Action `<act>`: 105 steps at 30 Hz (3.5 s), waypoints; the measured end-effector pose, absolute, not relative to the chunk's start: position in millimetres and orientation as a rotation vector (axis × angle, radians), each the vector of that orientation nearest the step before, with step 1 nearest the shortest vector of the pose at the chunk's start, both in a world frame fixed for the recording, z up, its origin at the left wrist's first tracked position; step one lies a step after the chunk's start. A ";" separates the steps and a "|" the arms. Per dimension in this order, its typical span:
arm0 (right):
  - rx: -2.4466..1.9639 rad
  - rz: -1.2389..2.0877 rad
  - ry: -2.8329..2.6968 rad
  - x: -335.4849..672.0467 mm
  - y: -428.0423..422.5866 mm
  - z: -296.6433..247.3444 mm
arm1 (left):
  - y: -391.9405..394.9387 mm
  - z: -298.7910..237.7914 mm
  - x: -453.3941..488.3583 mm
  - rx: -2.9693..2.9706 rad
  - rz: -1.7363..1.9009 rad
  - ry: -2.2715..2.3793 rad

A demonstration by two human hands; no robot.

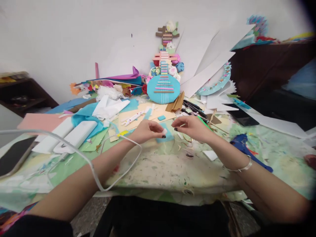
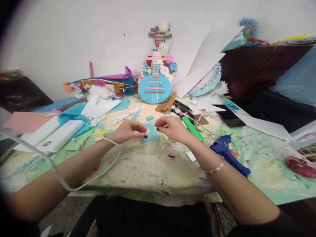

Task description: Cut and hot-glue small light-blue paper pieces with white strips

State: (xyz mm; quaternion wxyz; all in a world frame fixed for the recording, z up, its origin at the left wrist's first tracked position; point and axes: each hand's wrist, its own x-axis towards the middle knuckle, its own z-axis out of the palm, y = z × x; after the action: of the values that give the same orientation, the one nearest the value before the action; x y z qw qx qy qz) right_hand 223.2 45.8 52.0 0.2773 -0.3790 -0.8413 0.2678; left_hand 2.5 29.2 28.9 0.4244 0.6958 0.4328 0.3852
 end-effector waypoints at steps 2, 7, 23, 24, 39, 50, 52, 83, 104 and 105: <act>-0.925 0.800 -2.259 215.1 56.3 50.6 | 32.3 32.2 3.5 1.906 0.934 1.141; -0.804 0.751 -2.383 205.7 62.5 47.0 | 34.7 27.1 0.2 2.041 0.892 1.275; -0.701 0.641 -2.511 196.4 66.4 36.7 | 35.7 37.3 0.0 2.275 0.782 1.275; -0.700 0.634 -2.509 196.1 66.5 36.3 | 36.5 37.4 -0.1 2.292 0.774 1.264; -0.981 1.238 -1.957 193.7 62.8 8.9 | 16.7 10.7 -39.6 2.100 0.907 1.003; -0.994 1.256 -1.816 193.9 62.4 12.0 | 14.4 0.3 -53.3 2.479 0.417 0.790; -0.983 1.237 -1.849 194.8 62.1 13.2 | 13.5 -2.4 -53.1 2.480 0.400 0.804; -0.765 0.702 -2.303 192.1 53.5 10.9 | 4.0 -5.0 -54.0 2.691 0.324 0.852; -0.777 0.678 -2.363 191.0 53.9 12.3 | 6.3 -3.1 -55.9 2.680 0.353 0.823; -0.779 0.677 -2.366 190.9 53.9 12.3 | 6.4 -3.3 -55.8 2.679 0.355 0.821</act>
State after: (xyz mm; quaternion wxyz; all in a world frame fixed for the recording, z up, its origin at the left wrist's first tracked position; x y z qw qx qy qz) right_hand 190.9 53.9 12.3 0.2765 -0.2901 -0.8808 0.2519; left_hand -55.8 6.4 -3.3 0.1580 0.9366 0.2871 0.1242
